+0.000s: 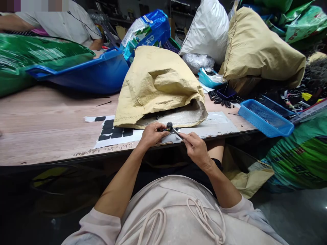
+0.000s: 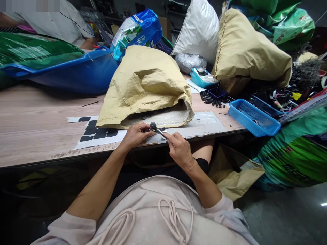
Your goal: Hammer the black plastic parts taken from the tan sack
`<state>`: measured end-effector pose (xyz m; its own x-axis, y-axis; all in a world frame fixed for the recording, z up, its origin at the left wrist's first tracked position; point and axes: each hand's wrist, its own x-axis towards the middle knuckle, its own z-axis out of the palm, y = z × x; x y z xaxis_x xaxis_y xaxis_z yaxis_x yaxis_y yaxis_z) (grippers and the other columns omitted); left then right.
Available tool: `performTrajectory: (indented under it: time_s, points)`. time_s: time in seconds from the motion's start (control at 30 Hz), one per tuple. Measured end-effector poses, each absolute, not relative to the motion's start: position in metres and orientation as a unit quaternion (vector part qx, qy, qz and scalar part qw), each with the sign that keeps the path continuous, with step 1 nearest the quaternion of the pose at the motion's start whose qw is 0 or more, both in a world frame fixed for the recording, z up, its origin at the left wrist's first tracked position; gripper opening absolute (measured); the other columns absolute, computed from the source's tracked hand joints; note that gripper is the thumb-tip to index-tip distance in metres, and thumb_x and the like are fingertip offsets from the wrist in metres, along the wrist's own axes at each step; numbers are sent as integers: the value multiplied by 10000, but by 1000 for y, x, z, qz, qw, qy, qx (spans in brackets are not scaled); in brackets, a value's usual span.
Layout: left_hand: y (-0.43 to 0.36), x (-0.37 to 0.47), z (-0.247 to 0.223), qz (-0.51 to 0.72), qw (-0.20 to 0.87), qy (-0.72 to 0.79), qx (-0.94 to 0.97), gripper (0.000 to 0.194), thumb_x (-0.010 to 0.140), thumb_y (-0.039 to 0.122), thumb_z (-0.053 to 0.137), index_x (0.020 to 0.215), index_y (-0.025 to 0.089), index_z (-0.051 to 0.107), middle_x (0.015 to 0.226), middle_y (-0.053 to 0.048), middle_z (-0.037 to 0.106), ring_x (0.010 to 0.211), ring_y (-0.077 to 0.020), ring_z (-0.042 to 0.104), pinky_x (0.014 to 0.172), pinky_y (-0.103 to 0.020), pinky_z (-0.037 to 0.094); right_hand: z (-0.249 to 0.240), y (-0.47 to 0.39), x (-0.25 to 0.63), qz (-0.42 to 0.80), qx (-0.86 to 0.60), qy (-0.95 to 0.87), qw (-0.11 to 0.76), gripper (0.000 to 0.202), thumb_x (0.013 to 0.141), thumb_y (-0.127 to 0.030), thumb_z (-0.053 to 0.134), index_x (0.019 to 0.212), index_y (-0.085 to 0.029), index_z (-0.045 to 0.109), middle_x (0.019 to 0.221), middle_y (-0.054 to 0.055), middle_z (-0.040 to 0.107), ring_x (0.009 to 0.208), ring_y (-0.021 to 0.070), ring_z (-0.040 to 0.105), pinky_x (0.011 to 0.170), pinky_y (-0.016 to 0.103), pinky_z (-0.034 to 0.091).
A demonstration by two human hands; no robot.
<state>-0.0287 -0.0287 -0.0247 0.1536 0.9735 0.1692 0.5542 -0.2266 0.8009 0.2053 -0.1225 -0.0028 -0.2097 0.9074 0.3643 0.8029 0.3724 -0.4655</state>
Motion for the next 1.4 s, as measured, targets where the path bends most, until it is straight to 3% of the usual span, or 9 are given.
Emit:
performTrajectory:
  time_s: [0.13, 0.47, 0.6, 0.8, 1.0, 1.2, 1.4]
  points:
    - [-29, -28, -26, 351, 291, 540, 707, 232, 784, 380, 816, 945, 220, 862, 915, -34, 761, 807, -196, 637, 729, -313, 471, -2, -124, 207, 70, -555, -764, 322, 434, 1129, -212, 453, 1439, -259, 752, 1096, 61, 757, 1001, 178, 728, 895, 236, 573]
    - [-31, -28, -26, 351, 295, 544, 703, 230, 780, 389, 819, 936, 220, 828, 890, -30, 735, 828, -219, 654, 687, -308, 486, 9, -107, 219, -15, -600, -747, 286, 435, 1122, -208, 476, 1445, -297, 754, 1101, 47, 742, 1010, 179, 720, 830, 226, 538]
    - [-30, -29, -24, 342, 273, 535, 723, 201, 763, 374, 825, 897, 226, 798, 909, -25, 744, 848, -225, 656, 744, -329, 497, 26, -74, 224, -79, -675, -709, 191, 432, 1109, -204, 492, 1422, -318, 767, 1112, 73, 725, 988, 218, 685, 766, 269, 491]
    - [-32, -31, -21, 328, 244, 519, 750, 178, 819, 368, 786, 920, 222, 771, 945, -36, 733, 899, -241, 658, 814, -356, 488, 23, -38, 220, -129, -711, -685, 91, 448, 1088, -144, 456, 1363, -267, 787, 1183, 140, 704, 1037, 257, 624, 815, 321, 462]
    - [-44, -29, -18, 335, 228, 463, 788, 180, 919, 395, 724, 966, 222, 743, 963, -47, 730, 913, -236, 643, 862, -354, 507, 4, -38, 217, -125, -716, -675, 129, 439, 1101, -183, 449, 1354, -274, 796, 1228, 151, 687, 1127, 294, 575, 861, 359, 487]
    - [-53, -29, -18, 377, 211, 407, 805, 177, 982, 388, 694, 977, 214, 728, 921, -41, 732, 790, -186, 623, 769, -317, 512, 1, -37, 218, -132, -709, -678, 141, 406, 1069, -177, 498, 1329, -242, 804, 1203, 151, 670, 1114, 297, 542, 850, 350, 489]
    - [-99, -14, -60, 490, 143, 221, 831, 161, 1037, 338, 674, 1111, 204, 723, 837, -44, 755, 713, -175, 672, 712, -317, 535, -3, -35, 219, -137, -703, -679, 161, 390, 1057, -172, 504, 1279, -235, 818, 1177, 152, 670, 1075, 299, 528, 834, 359, 479]
